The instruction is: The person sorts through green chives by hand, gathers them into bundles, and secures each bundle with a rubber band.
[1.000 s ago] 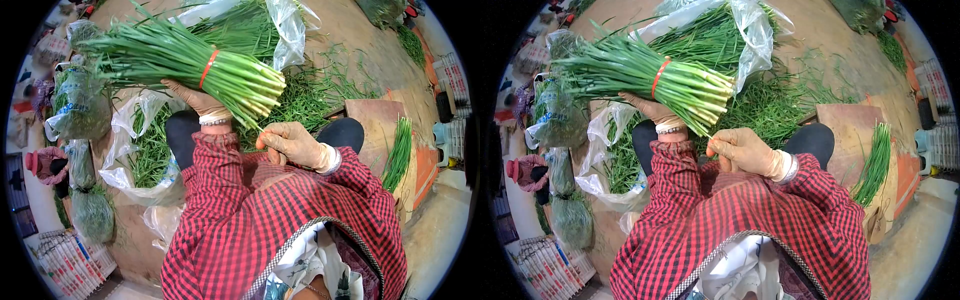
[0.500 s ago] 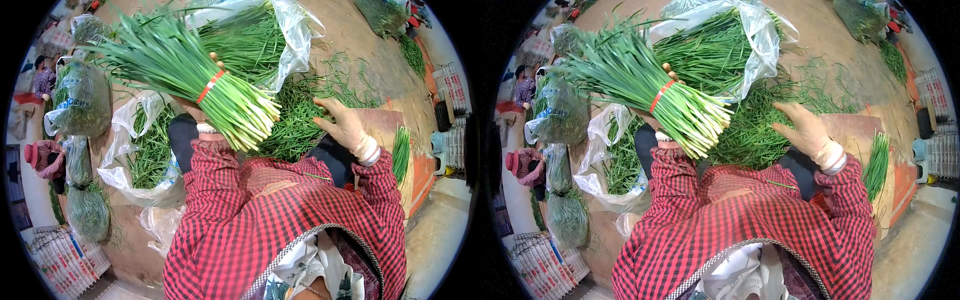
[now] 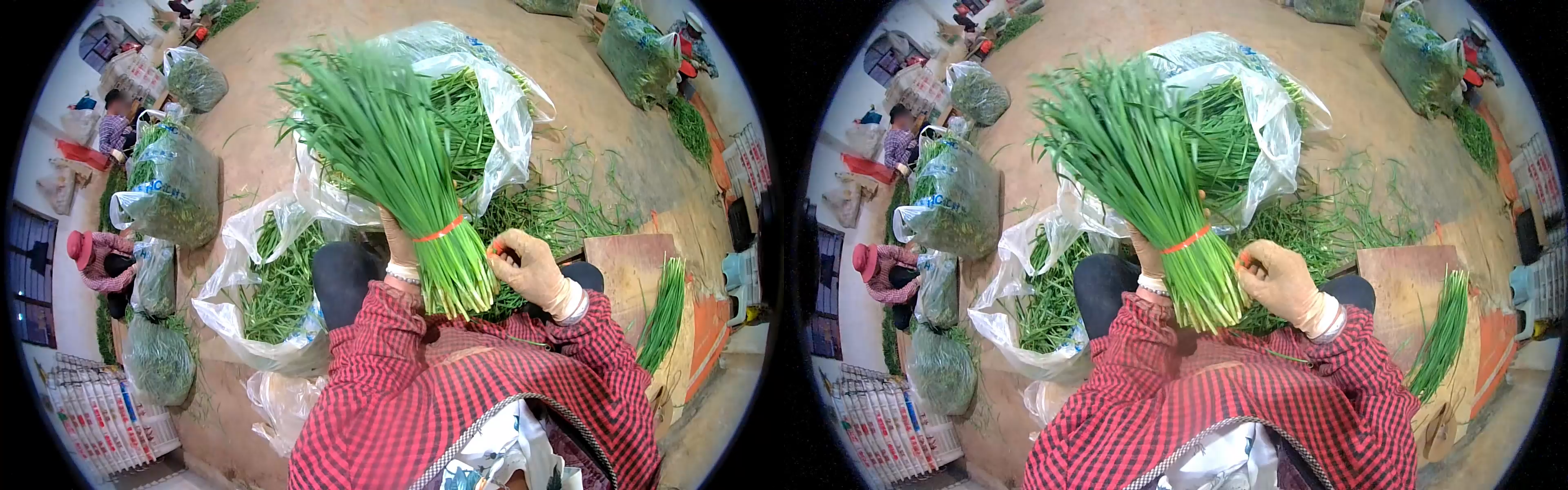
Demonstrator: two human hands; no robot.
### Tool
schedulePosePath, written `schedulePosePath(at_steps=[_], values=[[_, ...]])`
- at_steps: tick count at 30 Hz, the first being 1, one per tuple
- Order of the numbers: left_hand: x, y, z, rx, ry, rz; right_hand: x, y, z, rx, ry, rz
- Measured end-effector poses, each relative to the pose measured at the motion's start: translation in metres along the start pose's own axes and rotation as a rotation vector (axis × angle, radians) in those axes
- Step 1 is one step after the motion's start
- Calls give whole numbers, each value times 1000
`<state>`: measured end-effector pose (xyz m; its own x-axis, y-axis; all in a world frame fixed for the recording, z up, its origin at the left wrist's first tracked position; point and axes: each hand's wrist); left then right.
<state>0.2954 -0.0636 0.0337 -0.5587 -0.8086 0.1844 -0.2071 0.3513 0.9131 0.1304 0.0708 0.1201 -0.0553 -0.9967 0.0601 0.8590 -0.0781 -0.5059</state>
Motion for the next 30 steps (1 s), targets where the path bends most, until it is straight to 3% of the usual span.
schedulePosePath(at_steps=[3,5,7,9,10,11,13,15,21,23,25,26,28,29,30], values=[[-2,-2,3,43,-62,-80,-12,-3,-12,91,55,35],[-4,1,5,28,-68,-60,-23,-9,-18,326,260,68],[-3,3,6,153,-37,-135,-37,-15,-29,352,288,103],[-3,8,2,148,-62,-133,-52,-23,-34,362,306,264],[-2,13,-1,142,-81,-131,-53,-37,-39,-75,241,449],[-2,19,-4,140,-86,-131,-52,-43,-43,-74,245,446],[-2,45,-10,186,-239,-234,-47,-53,-44,-551,-151,32],[3,65,-11,162,-345,-233,-21,-69,-10,-797,-347,-65],[-5,74,-5,262,-840,-133,51,-66,30,-1124,-603,145],[-7,65,-14,92,-843,-72,68,-68,21,-898,-580,313],[-25,23,-17,53,-483,-59,73,-71,4,-628,-469,246],[-33,-35,-9,18,-344,1,75,-67,-10,-384,-338,193],[-40,39,-30,419,-267,-339,91,-65,-26,-164,-193,197],[-41,6,-18,654,-32,-153,92,-56,-10,7,-103,210],[-47,30,-13,703,-1,-376,96,-45,3,124,-50,211]])
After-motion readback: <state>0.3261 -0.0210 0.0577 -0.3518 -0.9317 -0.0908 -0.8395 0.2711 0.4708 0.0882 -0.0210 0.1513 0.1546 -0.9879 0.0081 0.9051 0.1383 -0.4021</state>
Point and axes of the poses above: each hand's wrist, its own x-axis towards the middle knuckle, its own y-axis out of the palm, z = x × y, and after that the axes turned 1 degree about x, right-handed
